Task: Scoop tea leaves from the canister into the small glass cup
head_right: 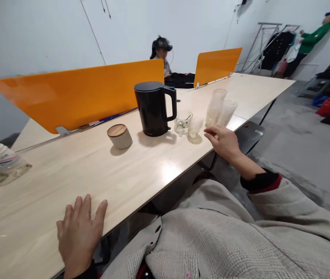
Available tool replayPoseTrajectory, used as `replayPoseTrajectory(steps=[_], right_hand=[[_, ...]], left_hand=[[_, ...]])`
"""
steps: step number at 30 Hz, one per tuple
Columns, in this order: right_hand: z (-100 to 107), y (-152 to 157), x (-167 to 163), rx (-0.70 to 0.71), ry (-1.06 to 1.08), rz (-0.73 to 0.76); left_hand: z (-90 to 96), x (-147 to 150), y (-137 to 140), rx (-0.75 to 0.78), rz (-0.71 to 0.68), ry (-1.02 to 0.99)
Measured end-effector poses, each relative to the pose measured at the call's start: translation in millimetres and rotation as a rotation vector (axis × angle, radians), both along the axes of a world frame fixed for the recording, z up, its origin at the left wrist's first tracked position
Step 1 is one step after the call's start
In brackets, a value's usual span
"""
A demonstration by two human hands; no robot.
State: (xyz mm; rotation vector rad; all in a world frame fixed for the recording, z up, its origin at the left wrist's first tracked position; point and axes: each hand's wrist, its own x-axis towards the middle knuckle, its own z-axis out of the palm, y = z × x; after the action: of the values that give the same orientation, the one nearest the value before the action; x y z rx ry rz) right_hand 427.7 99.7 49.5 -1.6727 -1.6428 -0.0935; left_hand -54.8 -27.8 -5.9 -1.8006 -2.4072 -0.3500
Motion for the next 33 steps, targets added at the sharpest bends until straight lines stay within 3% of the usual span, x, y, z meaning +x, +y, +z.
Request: replayPoseTrajectory(steps=[7, 12, 23, 28, 33], right_hand=[[-5, 66, 11, -0.006, -0.246, 0.071], [-16, 90, 14, -0.037, -0.289, 0.111], [5, 74, 19, -0.110, -0.425, 0.202], [0, 81, 21, -0.127, -0.375, 0.261], [-6, 80, 18, -0.050, -0.267, 0.189]], left_hand=[[0.0, -1, 1, -0.068, 0.053, 0.001], [-1.8, -6, 2, -0.088, 0.091, -0.051], [0.5, -5, 2, -0.060, 0.097, -0.107], [-2.8, -6, 1, -0.047, 0.090, -0.112], [-3.0, -6, 0, -0.035, 0.080, -0.110]])
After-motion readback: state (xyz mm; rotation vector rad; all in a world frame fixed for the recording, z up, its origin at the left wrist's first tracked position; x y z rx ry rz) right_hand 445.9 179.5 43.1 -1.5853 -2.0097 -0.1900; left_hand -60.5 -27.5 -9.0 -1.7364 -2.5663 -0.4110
